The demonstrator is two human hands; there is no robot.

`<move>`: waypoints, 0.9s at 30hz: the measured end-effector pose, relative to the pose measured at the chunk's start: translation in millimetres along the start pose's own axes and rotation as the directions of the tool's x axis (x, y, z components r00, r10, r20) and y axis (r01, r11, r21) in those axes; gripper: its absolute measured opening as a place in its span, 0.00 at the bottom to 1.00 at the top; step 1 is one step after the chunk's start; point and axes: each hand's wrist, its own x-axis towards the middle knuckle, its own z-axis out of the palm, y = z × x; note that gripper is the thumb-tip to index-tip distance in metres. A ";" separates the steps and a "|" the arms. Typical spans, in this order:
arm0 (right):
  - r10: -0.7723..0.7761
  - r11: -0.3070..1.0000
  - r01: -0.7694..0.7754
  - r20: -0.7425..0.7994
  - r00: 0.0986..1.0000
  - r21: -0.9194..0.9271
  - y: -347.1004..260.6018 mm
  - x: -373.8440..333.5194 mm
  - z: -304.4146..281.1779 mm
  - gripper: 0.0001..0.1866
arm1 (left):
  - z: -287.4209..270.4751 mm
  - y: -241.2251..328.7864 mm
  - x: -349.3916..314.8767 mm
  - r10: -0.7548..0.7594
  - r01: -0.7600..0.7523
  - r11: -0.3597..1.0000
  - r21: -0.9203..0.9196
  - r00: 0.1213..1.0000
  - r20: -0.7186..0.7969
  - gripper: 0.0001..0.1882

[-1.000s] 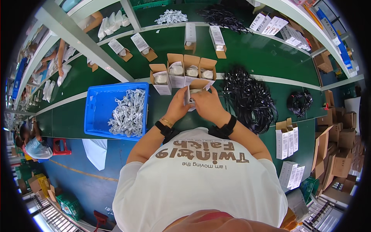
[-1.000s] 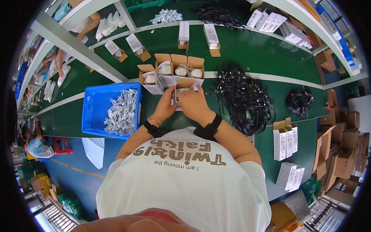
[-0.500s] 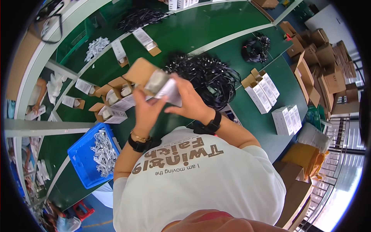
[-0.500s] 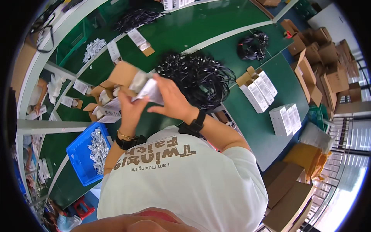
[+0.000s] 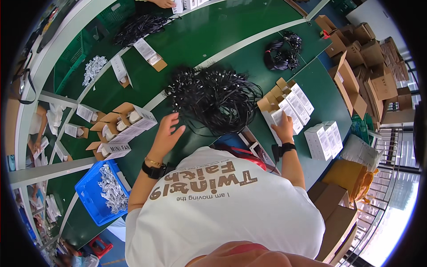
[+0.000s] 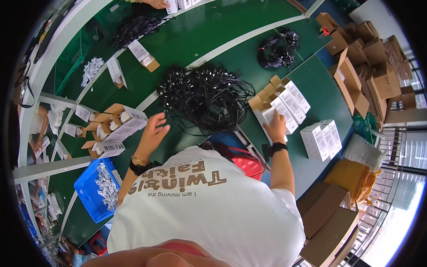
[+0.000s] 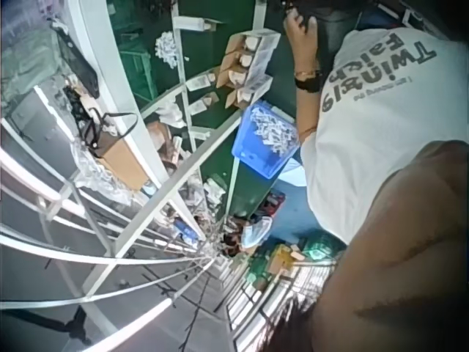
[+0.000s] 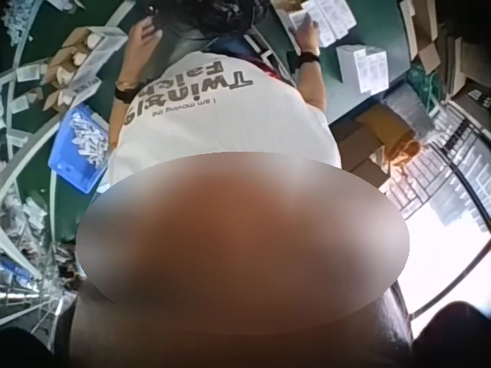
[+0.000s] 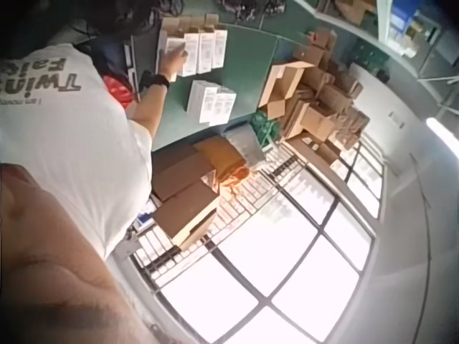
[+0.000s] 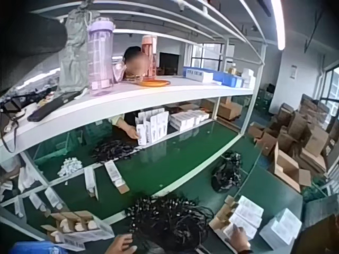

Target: Packaging small electronic components and coiled cables into small cardboard boxes at a factory workstation.

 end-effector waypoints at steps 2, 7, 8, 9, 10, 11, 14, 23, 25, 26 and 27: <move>-0.009 0.999 0.009 -0.010 1.000 -0.053 10.8 0.9 -4.1 0.45 | -1.0 -14.0 -11.5 -0.105 0.103 0.993 -0.049 0.993 -0.057 0.25; -0.067 0.946 0.030 -0.106 0.992 -0.323 4.3 18.5 -4.9 0.39 | 2.9 -35.0 -33.3 -0.228 0.204 0.969 -0.136 0.954 -0.195 0.24; -0.090 0.915 0.026 -0.143 0.986 -0.402 0.1 23.1 -3.0 0.36 | 1.1 -34.9 -35.5 -0.235 0.210 0.968 -0.135 0.949 -0.209 0.24; -0.101 0.916 0.039 -0.136 0.985 -0.400 -7.1 31.0 0.8 0.36 | 0.6 -34.1 -37.2 -0.235 0.208 0.969 -0.136 0.945 -0.230 0.23; -0.207 0.934 0.139 -0.183 0.961 -0.329 -19.9 44.1 8.1 0.31 | -0.3 -33.4 -38.6 -0.233 0.204 0.969 -0.137 0.940 -0.250 0.23; -0.305 0.935 0.242 -0.238 0.922 -0.259 -35.1 57.4 15.9 0.27 | -1.5 -32.6 -39.8 -0.230 0.199 0.970 -0.137 0.935 -0.270 0.23; -0.518 0.855 0.514 -0.134 0.845 -0.067 -118.0 75.3 33.6 0.18 | -9.0 -22.9 -43.3 -0.204 0.176 0.977 -0.119 0.932 -0.299 0.22; -0.666 0.709 0.655 0.058 0.744 -0.261 -218.1 91.9 34.0 0.05 | -36.8 -0.9 -83.9 -0.020 0.042 0.998 0.053 0.936 -0.351 0.20; -0.713 0.701 0.708 -0.078 0.697 -0.083 -236.3 89.4 12.1 0.04 | -47.8 -1.5 -94.1 -0.016 0.038 0.998 0.058 0.937 -0.349 0.20; -0.716 0.660 0.746 -0.222 0.662 0.093 -245.7 85.9 -1.4 0.03 | -55.3 -0.7 -97.2 -0.008 0.032 0.997 0.066 0.942 -0.335 0.20; -0.723 0.654 0.751 -0.218 0.656 0.089 -261.4 75.4 -20.1 0.03 | -62.9 0.8 -99.5 -0.001 0.026 0.997 0.073 0.947 -0.321 0.19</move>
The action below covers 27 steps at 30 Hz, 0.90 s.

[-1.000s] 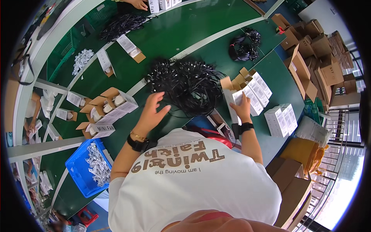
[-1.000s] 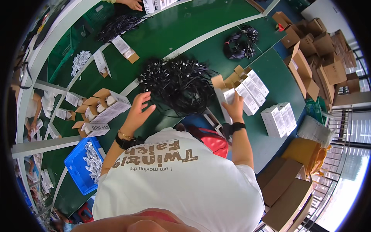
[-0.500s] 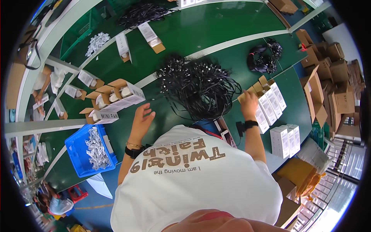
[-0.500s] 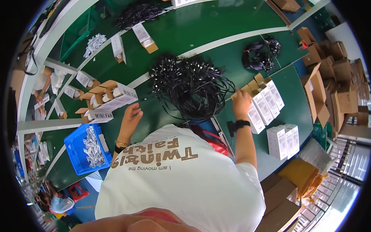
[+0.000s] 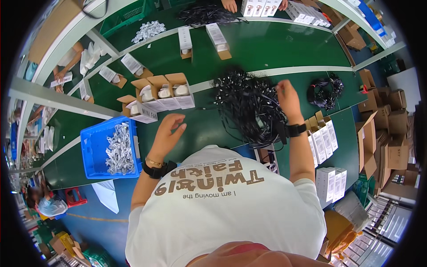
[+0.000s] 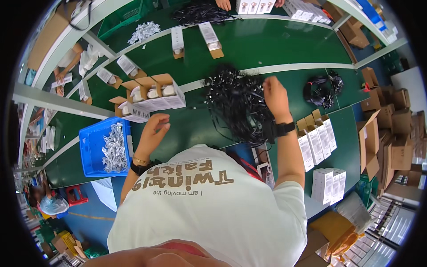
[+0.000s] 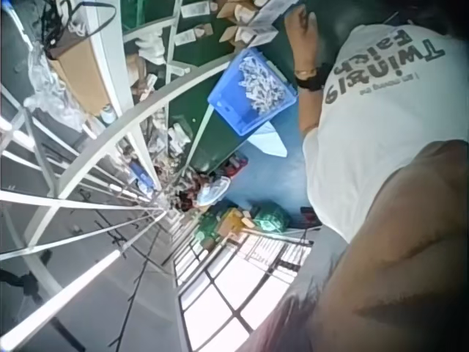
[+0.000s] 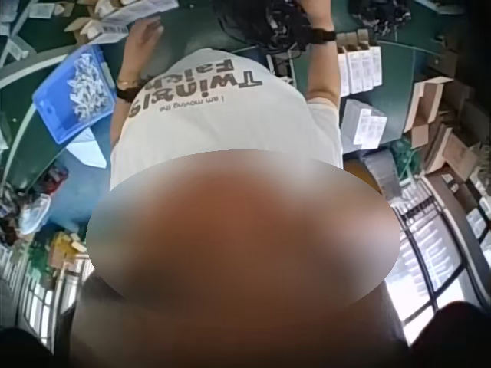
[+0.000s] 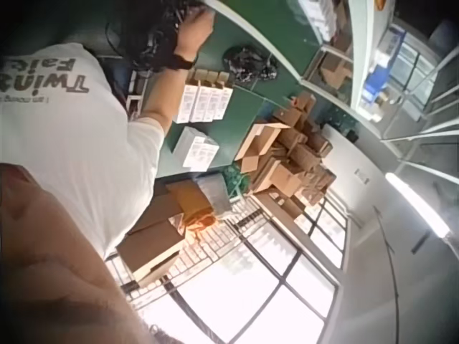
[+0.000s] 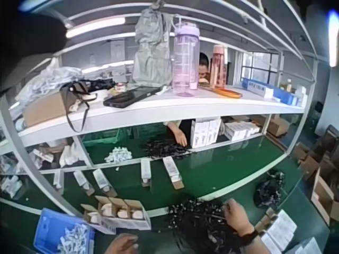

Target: Packaging small electronic components and coiled cables into small cardboard boxes at a factory workstation.

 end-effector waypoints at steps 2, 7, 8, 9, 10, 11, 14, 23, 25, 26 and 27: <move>-0.017 0.907 -0.006 0.049 0.999 0.421 -57.3 21.5 -31.4 0.02 | -12.3 8.6 12.0 0.059 -0.059 0.998 -0.018 0.998 0.018 0.21; -0.277 0.724 0.114 0.135 0.951 0.681 -201.0 42.9 -73.1 0.02 | -13.2 90.4 61.0 0.408 -0.431 0.871 -0.237 0.902 -0.139 0.30; -0.443 0.677 0.288 0.062 0.895 0.677 -225.7 44.5 -78.4 0.04 | -4.3 107.0 71.1 0.479 -0.505 0.779 -0.373 0.862 -0.167 0.29; -0.454 0.675 0.294 0.067 0.888 0.677 -249.1 47.5 -84.8 0.04 | 1.8 117.8 79.7 0.542 -0.565 0.661 -0.494 0.815 -0.207 0.28; -0.592 0.626 0.491 -0.041 0.805 0.606 -270.4 50.9 -91.3 0.05 | 1.9 119.5 87.8 0.618 -0.582 0.675 -0.453 0.782 -0.084 0.27; -0.715 0.543 0.665 -0.133 0.687 0.513 -287.4 53.4 -97.8 0.06 | -1.3 118.9 90.4 0.675 -0.603 0.684 -0.411 0.736 0.045 0.27; -0.751 0.550 0.747 -0.172 0.638 0.372 -318.0 60.5 -123.6 0.07 | -13.1 122.7 68.7 0.528 -0.240 0.686 -0.687 0.814 0.243 0.25; -0.511 0.715 0.599 -0.315 0.800 0.361 -314.8 51.2 -97.4 0.08 | -96.2 83.3 4.2 0.512 0.230 0.494 -0.838 0.702 0.495 0.18; -0.528 0.760 0.618 -0.364 0.767 0.201 -314.1 53.5 -88.0 0.06 | -111.7 71.8 -10.1 0.399 0.143 0.660 -0.737 0.765 0.506 0.16; -0.542 0.796 0.604 -0.410 0.733 0.028 -313.5 54.9 -83.6 0.03 | -118.0 66.5 -18.4 0.287 0.082 0.801 -0.593 0.816 0.502 0.15; -0.563 0.811 0.567 -0.453 0.692 -0.143 -312.7 55.3 -79.2 0.02 | -123.1 62.2 -26.5 0.174 0.042 0.909 -0.415 0.866 0.469 0.14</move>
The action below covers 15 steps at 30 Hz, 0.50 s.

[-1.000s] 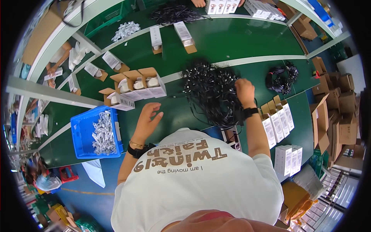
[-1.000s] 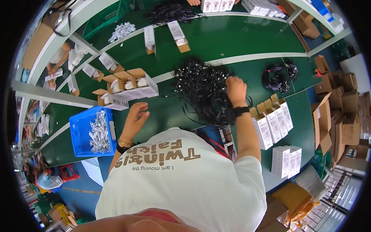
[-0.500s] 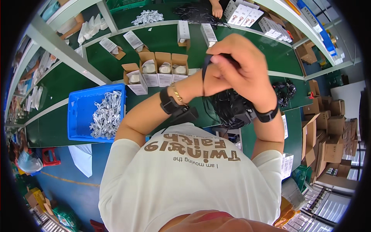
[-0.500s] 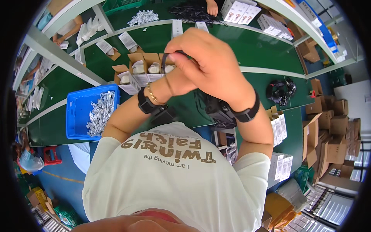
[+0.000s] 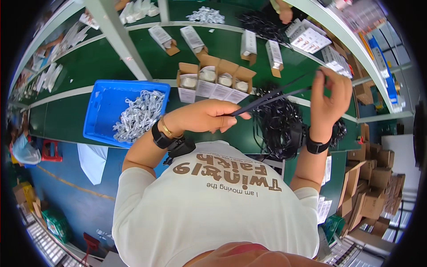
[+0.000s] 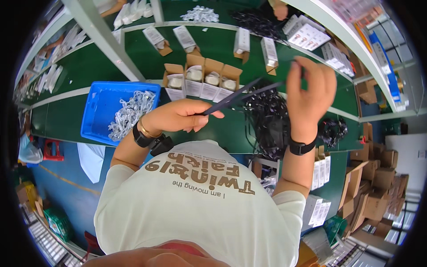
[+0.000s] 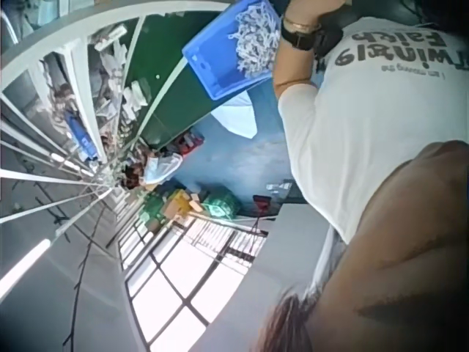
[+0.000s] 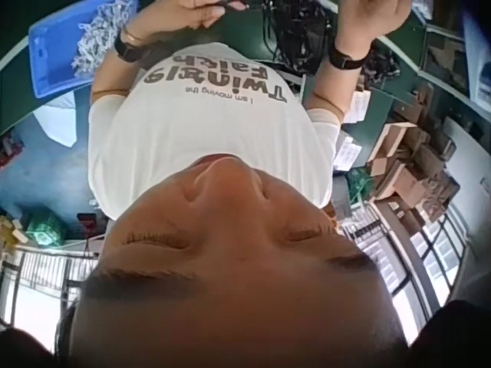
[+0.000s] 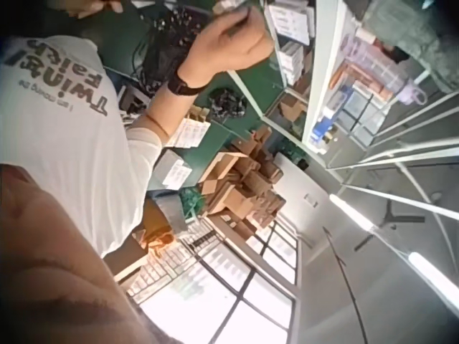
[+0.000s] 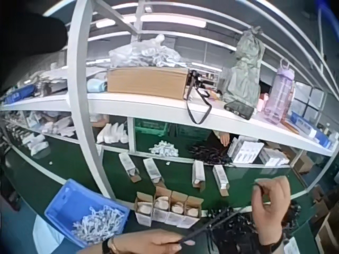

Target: Packaging small electronic components and coiled cables into small cardboard boxes at a factory workstation.

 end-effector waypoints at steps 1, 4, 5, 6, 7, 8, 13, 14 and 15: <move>-0.011 1.000 0.011 0.000 1.000 0.026 1.4 -5.0 4.8 0.02 | -0.6 -7.4 -7.1 -0.004 0.004 1.000 -0.001 1.000 -0.028 0.14; 0.613 0.641 -0.593 0.140 0.777 0.487 15.4 -35.1 18.7 0.18 | 0.7 -45.0 -21.2 0.240 -0.148 0.935 0.321 0.933 -0.268 0.12; 0.680 0.427 -0.703 0.310 0.664 0.568 22.1 -50.5 22.0 0.23 | 3.1 -48.6 -28.2 0.230 -0.122 0.938 0.324 0.919 -0.321 0.12; 0.501 0.098 -0.651 0.528 0.686 0.753 32.8 -65.4 25.0 0.25 | 7.0 -50.9 -32.0 0.134 -0.060 0.973 0.224 0.934 -0.332 0.12; 0.266 -0.269 -0.587 0.645 0.717 0.764 36.3 -78.7 23.9 0.29 | 7.8 -53.4 -32.5 0.043 -0.006 0.993 0.118 0.949 -0.313 0.11; 0.227 -0.292 -0.596 0.660 0.716 0.748 27.4 -88.0 25.1 0.29 | 8.4 -59.1 -34.1 0.033 0.007 0.994 0.110 0.934 -0.355 0.11; 0.650 -0.241 -0.409 0.459 0.605 0.880 -65.8 -60.7 28.8 0.37 | 2.6 -76.1 -38.3 0.186 -0.076 0.970 0.232 0.847 -0.498 0.11; 0.746 -0.103 -0.357 0.310 0.590 0.928 -79.5 -53.7 27.9 0.37 | 0.9 -77.6 -39.4 0.198 -0.071 0.965 0.252 0.830 -0.522 0.11; 0.739 -0.109 -0.361 0.318 0.593 0.926 -75.4 -55.9 30.8 0.37 | -0.4 -80.7 -40.5 0.196 -0.070 0.966 0.249 0.824 -0.531 0.11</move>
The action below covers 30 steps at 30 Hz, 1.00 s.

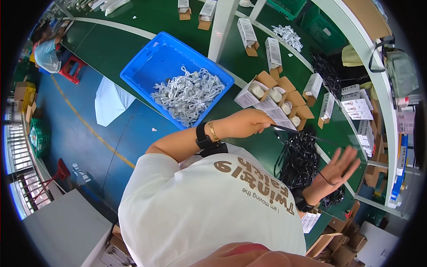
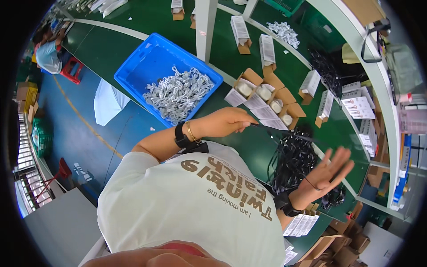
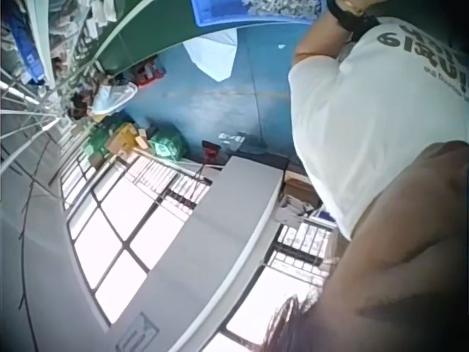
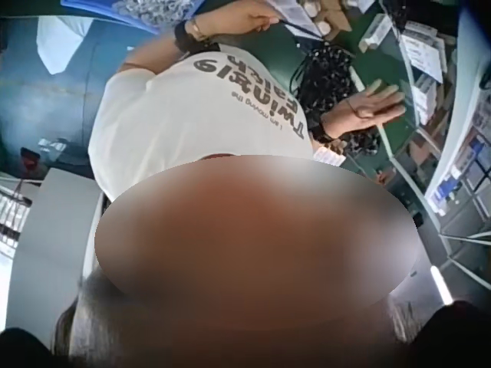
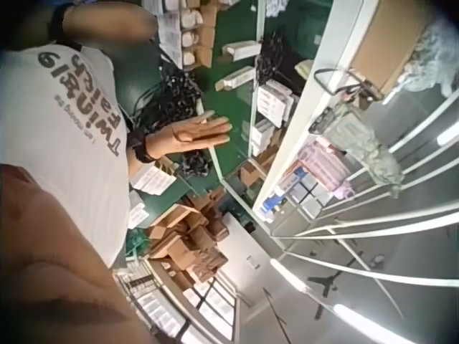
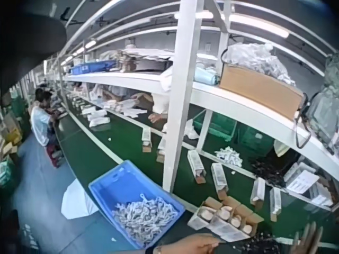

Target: Packaging small electronic components and coiled cables into small cardboard boxes at a factory workstation.

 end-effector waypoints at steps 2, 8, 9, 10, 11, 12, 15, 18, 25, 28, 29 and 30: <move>-0.433 0.627 0.430 0.168 0.885 -0.649 7.7 15.3 -33.6 0.34 | -0.8 -9.4 -1.9 0.039 -0.034 0.997 0.070 0.996 -0.079 0.10; 0.449 0.318 0.007 0.157 0.879 -0.948 16.2 2.8 -66.3 0.29 | 6.8 -13.3 0.1 0.258 -0.185 0.887 0.422 0.958 -0.122 0.11; 0.495 0.483 0.059 0.328 0.805 -0.874 25.0 -11.2 -45.1 0.29 | 10.7 -9.6 3.4 0.314 -0.258 0.881 0.395 0.946 -0.083 0.10; 0.500 0.635 0.083 0.491 0.714 -0.768 35.1 -24.6 -26.9 0.28 | 14.2 -5.8 7.0 0.372 -0.333 0.870 0.363 0.927 -0.041 0.10; 0.554 0.706 -0.004 0.549 0.626 -0.709 46.6 -36.8 -13.8 0.25 | 14.7 -2.1 8.0 0.428 -0.404 0.854 0.329 0.904 -0.002 0.09; 0.593 0.757 -0.100 0.614 0.521 -0.646 56.7 -43.0 -5.2 0.22 | 10.6 5.8 5.6 0.426 -0.400 0.855 0.330 0.905 -0.007 0.09; 0.816 0.578 -0.316 0.525 0.242 -0.753 82.3 -38.5 -5.8 0.17 | -6.7 30.6 1.5 0.092 -0.104 0.946 0.306 0.994 0.053 0.05; 0.836 0.542 -0.407 0.522 0.171 -0.735 92.7 -33.2 -9.2 0.14 | -17.1 15.7 -9.9 0.126 -0.102 0.980 0.169 0.982 -0.139 0.03; 0.604 0.761 -0.631 0.524 0.601 -0.153 88.5 -43.8 28.3 0.12 | -45.2 -29.0 -52.3 -0.202 0.136 0.926 -0.353 0.967 -0.158 0.03; 0.546 0.689 -0.719 0.587 0.597 0.091 99.4 -42.7 17.0 0.12 | -65.4 -78.9 -74.8 -0.116 0.163 0.984 0.071 0.890 -0.440 0.05; 0.545 0.693 -0.715 0.582 0.604 0.093 101.4 -42.4 13.2 0.12 | -79.3 -104.8 -85.9 0.132 0.258 0.772 0.581 0.829 -0.543 0.07; 0.550 0.717 -0.694 0.558 0.621 0.066 102.9 -41.3 8.3 0.12 | -91.2 -104.3 -92.7 -0.049 0.527 0.604 0.598 0.773 -0.632 0.09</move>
